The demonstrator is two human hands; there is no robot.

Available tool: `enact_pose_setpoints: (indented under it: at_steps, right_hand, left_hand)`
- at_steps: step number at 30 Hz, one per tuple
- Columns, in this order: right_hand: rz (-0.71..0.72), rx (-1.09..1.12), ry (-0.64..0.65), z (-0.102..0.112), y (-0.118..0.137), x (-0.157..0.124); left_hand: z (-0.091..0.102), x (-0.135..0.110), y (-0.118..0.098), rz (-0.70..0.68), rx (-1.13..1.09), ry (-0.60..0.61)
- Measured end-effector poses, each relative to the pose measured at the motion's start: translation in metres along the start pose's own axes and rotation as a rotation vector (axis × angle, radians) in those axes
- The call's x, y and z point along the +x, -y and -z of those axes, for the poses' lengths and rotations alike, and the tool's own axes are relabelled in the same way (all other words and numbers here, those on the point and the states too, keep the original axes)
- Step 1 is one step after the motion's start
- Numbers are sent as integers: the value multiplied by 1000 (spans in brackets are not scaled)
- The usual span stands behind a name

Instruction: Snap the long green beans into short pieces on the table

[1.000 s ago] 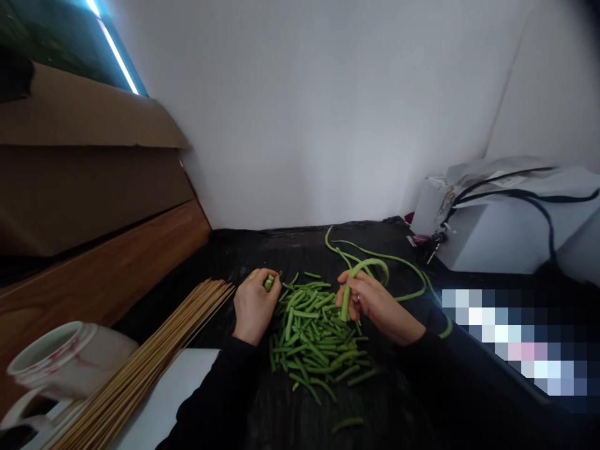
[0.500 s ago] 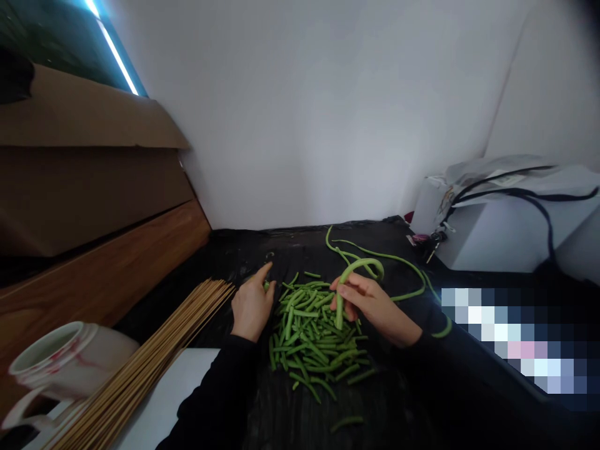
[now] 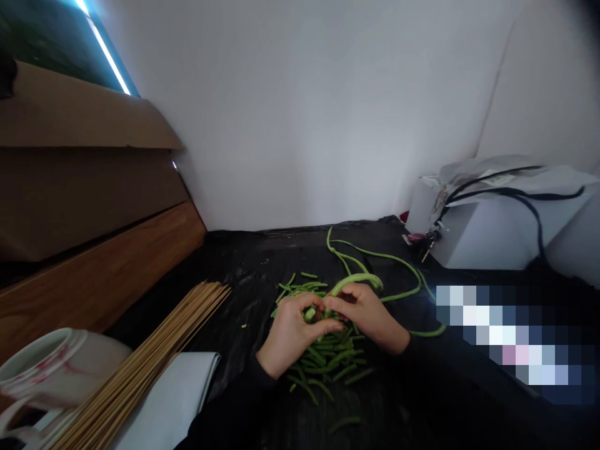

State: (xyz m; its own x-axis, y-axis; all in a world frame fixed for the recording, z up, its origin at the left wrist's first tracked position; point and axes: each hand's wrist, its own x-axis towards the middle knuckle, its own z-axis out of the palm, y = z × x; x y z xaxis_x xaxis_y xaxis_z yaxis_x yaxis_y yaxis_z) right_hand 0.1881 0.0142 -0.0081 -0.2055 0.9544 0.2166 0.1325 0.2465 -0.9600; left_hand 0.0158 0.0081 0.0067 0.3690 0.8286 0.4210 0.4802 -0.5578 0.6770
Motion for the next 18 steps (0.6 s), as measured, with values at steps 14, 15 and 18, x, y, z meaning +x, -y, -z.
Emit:
enact_pose_setpoints:
  at_steps: [14, 15, 18]
  right_hand:
    - [-18, 418, -26, 6, 6, -4]
    - [-27, 437, -27, 5, 6, -5]
    - [-73, 486, -56, 3, 7, -4]
  left_hand:
    - [6, -1, -6, -104, 59, 35]
    - [7, -1, -5, -108, 28, 46]
    - [8, -1, -1, -113, -89, 75]
